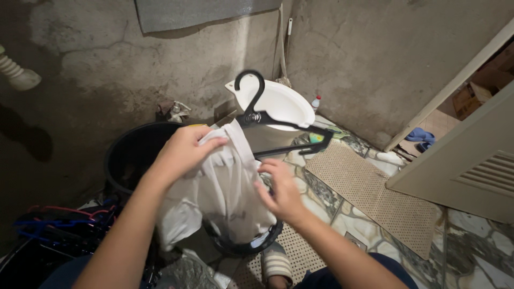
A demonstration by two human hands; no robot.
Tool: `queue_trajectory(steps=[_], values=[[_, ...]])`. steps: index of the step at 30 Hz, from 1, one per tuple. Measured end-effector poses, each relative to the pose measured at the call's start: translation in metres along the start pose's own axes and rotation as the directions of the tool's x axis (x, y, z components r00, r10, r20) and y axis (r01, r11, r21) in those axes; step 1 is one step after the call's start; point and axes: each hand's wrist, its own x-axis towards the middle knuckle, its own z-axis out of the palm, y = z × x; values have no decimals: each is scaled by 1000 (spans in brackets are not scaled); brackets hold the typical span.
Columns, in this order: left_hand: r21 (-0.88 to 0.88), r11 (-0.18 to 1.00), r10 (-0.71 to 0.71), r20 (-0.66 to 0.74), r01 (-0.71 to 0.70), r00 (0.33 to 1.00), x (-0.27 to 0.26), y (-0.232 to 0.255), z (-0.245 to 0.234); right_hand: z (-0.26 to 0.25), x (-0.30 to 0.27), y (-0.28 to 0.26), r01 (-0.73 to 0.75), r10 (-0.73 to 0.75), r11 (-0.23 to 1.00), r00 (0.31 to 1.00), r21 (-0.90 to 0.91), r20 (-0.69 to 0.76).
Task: The person hangs wet clothes on hangers in a bathroom. They place a yellow shirt, a dark garment, a pink patterned item, a white shirt, and a light blue shirt onto hangers one by one, then set each hanger into a black basin.
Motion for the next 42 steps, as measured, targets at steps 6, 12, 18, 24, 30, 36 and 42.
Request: queue_trajectory(steps=[6, 12, 18, 24, 30, 36, 42], values=[[-355, 925, 130, -43, -137, 991, 1, -9, 1, 54, -29, 60, -646, 379, 500, 762, 577, 525], [-359, 924, 95, -119, -132, 988, 7, -38, -29, 32, -21, 113, -481, 378, 876, 716, 23, 586], [-176, 983, 53, -39, -59, 998, 0, -48, -54, -75, 32, 96, -254, 283, 957, 920, -138, 271], [103, 994, -28, 20, 26, 999, -4, -25, -41, -103, 55, 57, -188, 212, 961, 972, -203, 100], [323, 946, 52, -44, -35, 998, -8, -4, 19, -47, 58, 14, 42, -34, 997, 994, -65, 108], [221, 973, -34, -175, 73, 984, -14, -11, -1, -57, 48, 1, 141, -140, 986, 990, 92, -10], [169, 985, 71, -243, -30, 967, -18, -6, -17, -71, 58, 45, -466, 467, 884, 884, -22, 4]])
